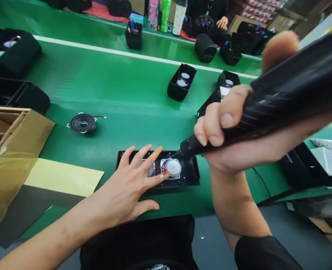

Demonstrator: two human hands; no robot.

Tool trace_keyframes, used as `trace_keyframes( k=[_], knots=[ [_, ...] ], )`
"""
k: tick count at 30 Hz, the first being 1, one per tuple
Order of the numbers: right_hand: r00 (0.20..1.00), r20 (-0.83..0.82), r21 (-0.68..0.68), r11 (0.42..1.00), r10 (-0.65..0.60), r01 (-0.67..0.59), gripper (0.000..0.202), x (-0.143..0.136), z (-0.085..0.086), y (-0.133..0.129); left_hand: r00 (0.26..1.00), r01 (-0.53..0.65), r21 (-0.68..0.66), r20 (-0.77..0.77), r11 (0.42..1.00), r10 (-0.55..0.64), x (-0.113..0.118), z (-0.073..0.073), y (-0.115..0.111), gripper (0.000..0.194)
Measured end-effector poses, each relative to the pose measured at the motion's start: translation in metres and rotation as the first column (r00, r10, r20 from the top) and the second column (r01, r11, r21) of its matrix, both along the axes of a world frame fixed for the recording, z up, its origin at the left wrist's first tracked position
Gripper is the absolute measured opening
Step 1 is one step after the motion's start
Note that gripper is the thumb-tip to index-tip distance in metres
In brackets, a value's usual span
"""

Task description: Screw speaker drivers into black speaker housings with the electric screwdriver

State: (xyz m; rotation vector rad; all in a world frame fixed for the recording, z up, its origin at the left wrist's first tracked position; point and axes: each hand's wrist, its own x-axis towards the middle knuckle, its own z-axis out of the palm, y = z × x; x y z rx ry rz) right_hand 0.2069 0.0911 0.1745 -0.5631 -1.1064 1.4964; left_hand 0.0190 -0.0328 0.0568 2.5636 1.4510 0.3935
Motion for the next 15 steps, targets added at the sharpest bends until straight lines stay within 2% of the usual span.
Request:
trace_keyframes(
  k=[1,2,8,11,15],
  knots=[
    [0.997,-0.04,0.068,0.996,0.06,-0.057,0.06,-0.007,-0.007,0.001,1.0,0.004,-0.004,-0.012,1.0,-0.004,0.0,0.0,0.0,0.076],
    [0.993,-0.064,0.129,0.987,0.103,-0.094,0.06,-0.012,-0.015,0.002,1.0,0.007,-0.007,-0.026,1.0,-0.008,0.0,0.0,0.001,0.078],
    [0.992,-0.062,0.248,0.964,0.114,-0.095,0.068,-0.028,-0.064,0.011,0.997,0.019,0.008,-0.069,1.0,-0.018,0.0,-0.004,0.004,0.079],
    [0.996,-0.023,0.249,0.965,0.088,-0.079,0.065,-0.032,-0.077,0.015,0.997,0.015,0.022,-0.073,1.0,-0.013,0.001,-0.006,0.004,0.075],
    [0.998,-0.024,0.255,0.966,0.058,-0.05,0.068,-0.035,-0.085,0.017,0.997,0.014,0.028,-0.081,1.0,-0.012,0.001,-0.007,0.005,0.069]
  ],
)
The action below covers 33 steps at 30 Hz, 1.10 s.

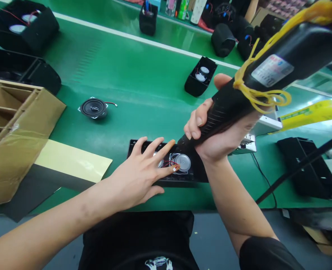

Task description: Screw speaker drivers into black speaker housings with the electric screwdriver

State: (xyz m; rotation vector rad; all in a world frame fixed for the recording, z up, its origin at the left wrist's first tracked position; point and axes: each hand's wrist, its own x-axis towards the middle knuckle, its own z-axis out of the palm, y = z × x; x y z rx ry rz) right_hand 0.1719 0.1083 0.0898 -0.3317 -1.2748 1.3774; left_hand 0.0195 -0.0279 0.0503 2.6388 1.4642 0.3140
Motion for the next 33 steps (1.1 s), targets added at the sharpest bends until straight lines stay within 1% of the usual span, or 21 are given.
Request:
trace_keyframes(
  k=[5,9,14,16,19,23,28,31,33],
  knots=[
    [0.999,-0.028,-0.023,0.999,0.021,-0.022,0.063,-0.001,-0.003,0.0,1.0,-0.002,0.022,0.014,1.0,0.002,0.0,0.001,0.001,0.069],
    [0.998,-0.055,-0.026,1.0,-0.018,0.017,0.071,-0.004,-0.005,-0.001,1.0,-0.001,0.005,0.014,1.0,0.001,0.002,0.002,0.001,0.066],
    [0.996,-0.069,-0.049,0.998,-0.051,0.048,0.073,-0.006,-0.003,0.002,1.0,-0.002,-0.004,0.01,1.0,0.002,0.003,0.003,0.001,0.067],
    [0.996,-0.072,-0.07,0.996,-0.056,0.051,0.07,-0.004,0.0,0.003,1.0,-0.003,-0.015,0.005,1.0,0.003,0.002,0.003,0.002,0.067],
    [0.998,-0.049,-0.095,0.995,-0.025,0.021,0.062,0.0,0.004,0.004,1.0,-0.006,-0.036,0.003,0.999,0.006,0.001,0.004,0.003,0.066],
    [0.999,-0.019,-0.096,0.995,-0.034,0.032,0.061,0.001,0.006,0.001,1.0,-0.007,-0.043,0.011,0.999,0.008,0.001,0.004,0.002,0.067],
    [0.997,0.035,-0.093,0.994,-0.062,0.065,0.068,0.0,0.002,0.001,1.0,-0.011,-0.036,0.016,0.999,0.011,0.002,0.005,0.001,0.067],
    [0.998,0.023,-0.067,0.996,-0.05,0.052,0.072,-0.002,-0.002,0.004,1.0,-0.009,-0.044,0.002,0.999,0.009,0.002,0.006,0.002,0.066],
    [1.0,-0.006,-0.062,0.998,-0.027,0.026,0.07,-0.002,-0.005,0.004,1.0,-0.009,-0.043,-0.007,0.999,0.008,0.003,0.006,0.003,0.066]
  ],
)
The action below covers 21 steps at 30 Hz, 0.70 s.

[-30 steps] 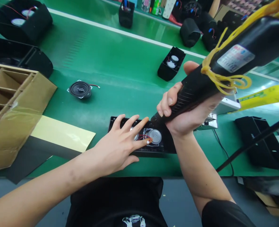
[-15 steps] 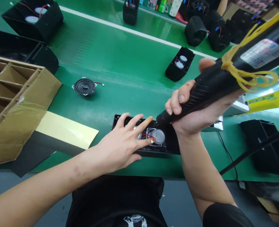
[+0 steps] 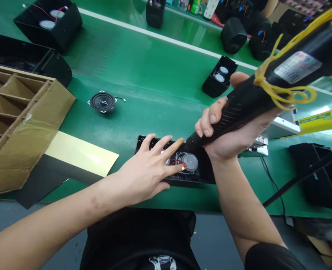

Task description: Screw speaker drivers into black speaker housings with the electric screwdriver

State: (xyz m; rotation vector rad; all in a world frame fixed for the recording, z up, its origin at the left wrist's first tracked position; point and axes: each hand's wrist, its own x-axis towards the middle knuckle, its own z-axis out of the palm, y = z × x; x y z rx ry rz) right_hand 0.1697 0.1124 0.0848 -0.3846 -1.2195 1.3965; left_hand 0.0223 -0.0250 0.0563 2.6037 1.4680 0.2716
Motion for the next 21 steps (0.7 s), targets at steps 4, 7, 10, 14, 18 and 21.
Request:
trace_keyframes(
  k=[4,7,10,14,18,21],
  knots=[
    [0.995,-0.052,0.038,0.996,0.082,-0.08,0.066,0.0,-0.004,-0.005,1.0,-0.002,0.007,-0.007,1.0,0.002,0.0,0.0,0.001,0.055],
    [0.989,-0.045,0.059,0.989,0.141,-0.139,0.067,0.0,-0.006,-0.009,1.0,-0.007,-0.002,-0.013,1.0,0.006,0.0,0.0,0.002,0.051],
    [0.984,-0.033,0.067,0.983,0.173,-0.17,0.067,0.001,-0.008,-0.009,1.0,-0.009,0.006,-0.025,1.0,0.009,0.0,0.0,0.002,0.051],
    [0.977,-0.019,0.078,0.974,0.214,-0.212,0.066,0.002,-0.01,-0.008,1.0,-0.011,0.022,-0.022,1.0,0.012,0.001,0.0,0.002,0.046],
    [0.971,0.0,0.054,0.969,0.241,-0.241,0.069,0.003,-0.013,-0.005,1.0,-0.013,0.027,-0.004,1.0,0.013,0.001,-0.001,0.001,0.049],
    [0.962,0.007,0.066,0.959,0.274,-0.274,0.067,0.001,-0.014,-0.004,1.0,-0.02,0.016,-0.002,1.0,0.02,0.0,-0.001,0.002,0.047]
  ],
)
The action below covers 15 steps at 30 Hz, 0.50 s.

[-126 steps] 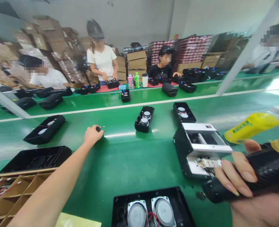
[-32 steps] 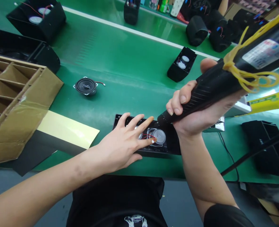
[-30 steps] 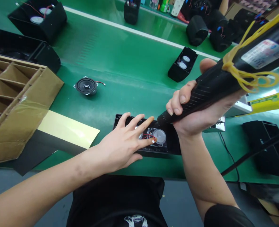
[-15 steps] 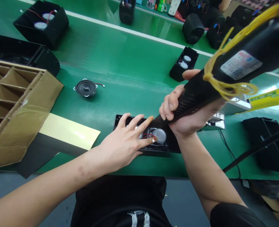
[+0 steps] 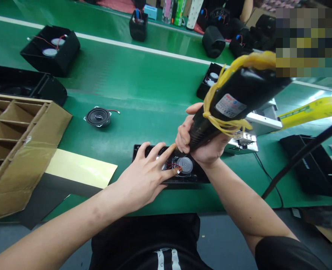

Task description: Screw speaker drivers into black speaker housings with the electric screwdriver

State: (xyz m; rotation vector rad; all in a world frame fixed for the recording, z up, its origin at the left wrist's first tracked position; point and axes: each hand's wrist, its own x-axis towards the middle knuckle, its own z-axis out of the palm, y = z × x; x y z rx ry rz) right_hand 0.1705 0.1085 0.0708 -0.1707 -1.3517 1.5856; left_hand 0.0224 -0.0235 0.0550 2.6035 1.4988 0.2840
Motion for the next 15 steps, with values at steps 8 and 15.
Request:
trace_keyframes(
  k=[8,15],
  knots=[
    [0.996,0.024,-0.022,0.996,-0.084,0.085,0.07,-0.001,0.014,-0.01,0.999,-0.003,0.054,0.041,0.999,0.001,-0.002,-0.007,-0.001,0.052],
    [0.782,-0.146,0.155,0.767,-0.605,0.623,0.06,0.09,0.069,0.015,0.992,-0.006,0.162,0.122,0.987,-0.014,-0.004,-0.024,-0.001,0.044]
  ],
)
